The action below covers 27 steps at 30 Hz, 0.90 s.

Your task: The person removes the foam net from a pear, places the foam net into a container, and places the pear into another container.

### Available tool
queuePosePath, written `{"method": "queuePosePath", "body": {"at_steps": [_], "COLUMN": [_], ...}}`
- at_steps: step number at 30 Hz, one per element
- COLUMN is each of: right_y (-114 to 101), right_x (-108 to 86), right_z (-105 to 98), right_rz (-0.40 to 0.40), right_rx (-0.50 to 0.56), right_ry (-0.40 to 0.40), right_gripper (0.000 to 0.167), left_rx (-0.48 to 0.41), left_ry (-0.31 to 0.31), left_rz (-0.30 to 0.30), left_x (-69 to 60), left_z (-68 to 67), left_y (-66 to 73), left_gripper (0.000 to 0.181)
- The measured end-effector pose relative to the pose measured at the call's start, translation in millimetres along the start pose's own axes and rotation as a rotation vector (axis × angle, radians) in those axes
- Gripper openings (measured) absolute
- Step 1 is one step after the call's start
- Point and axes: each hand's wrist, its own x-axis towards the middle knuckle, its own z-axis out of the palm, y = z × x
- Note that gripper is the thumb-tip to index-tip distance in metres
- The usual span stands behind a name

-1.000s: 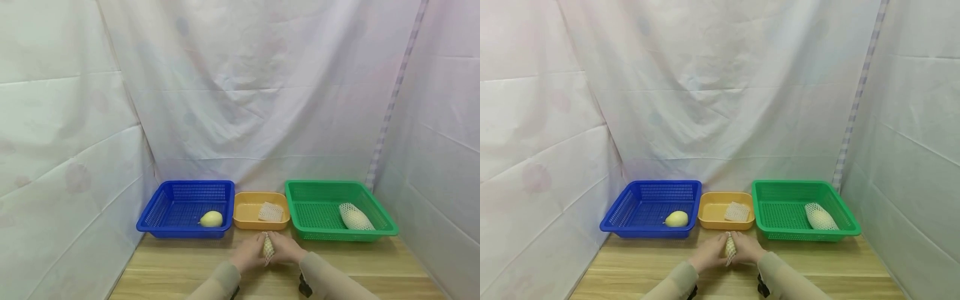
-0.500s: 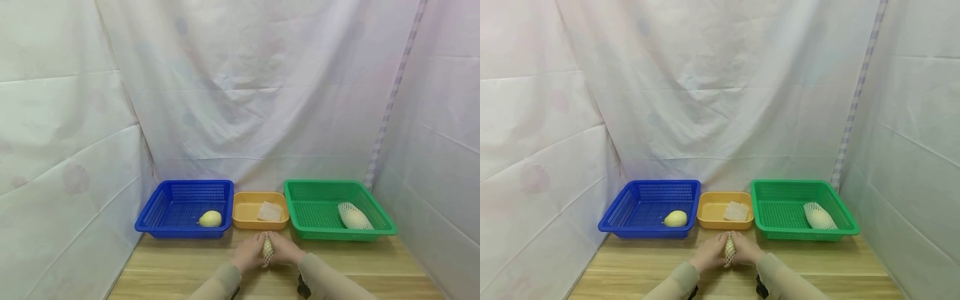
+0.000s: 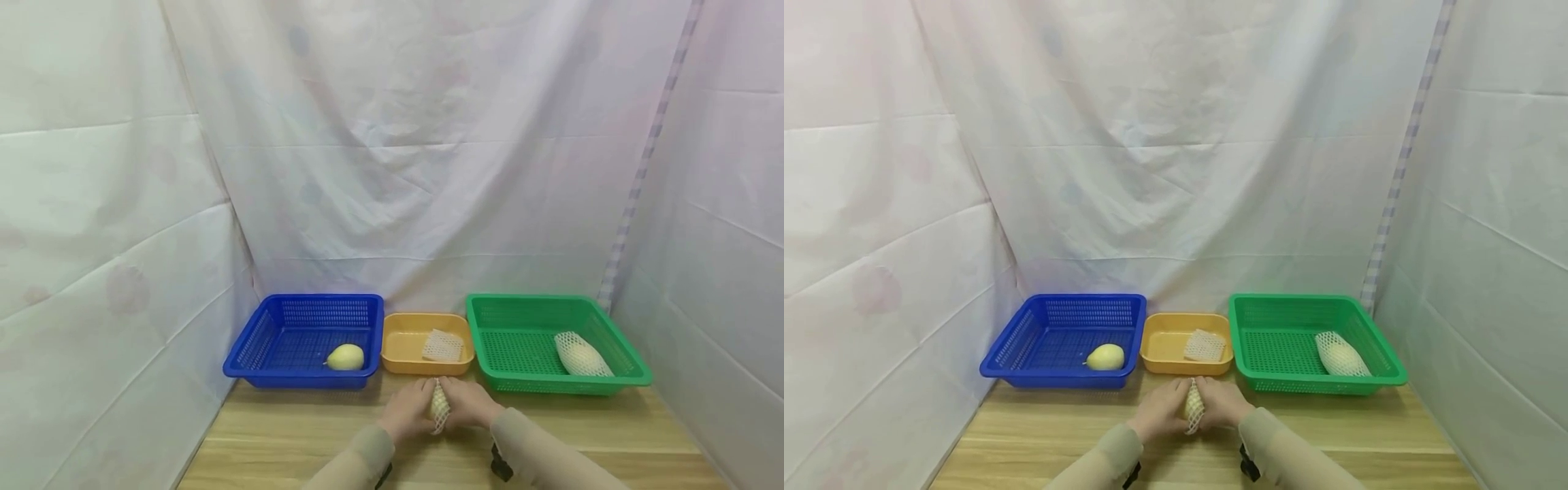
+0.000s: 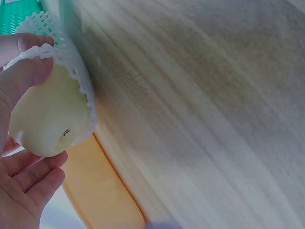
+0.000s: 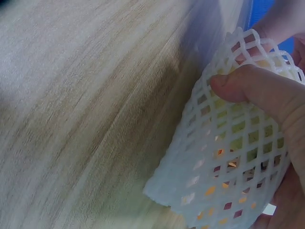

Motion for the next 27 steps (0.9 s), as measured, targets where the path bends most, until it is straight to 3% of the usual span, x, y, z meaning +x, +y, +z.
{"method": "queuePosePath", "body": {"at_steps": [7,27], "right_y": [-1.5,-4.6], "right_x": [-0.8,1.9], "right_z": [-2.7,-8.9], "right_rz": [0.011,0.000], "right_rx": [-0.023,-0.081], "right_ry": [-0.016,0.000], "right_gripper": [0.088,0.066], "left_rx": [0.026,0.034], "left_ry": [-0.018,-0.024], "left_rz": [-0.003,-0.026], "left_x": [0.9,-2.3], "left_z": [-2.0,-9.5], "left_y": [-0.8,-2.9], "left_gripper": [0.082,0.079]}}
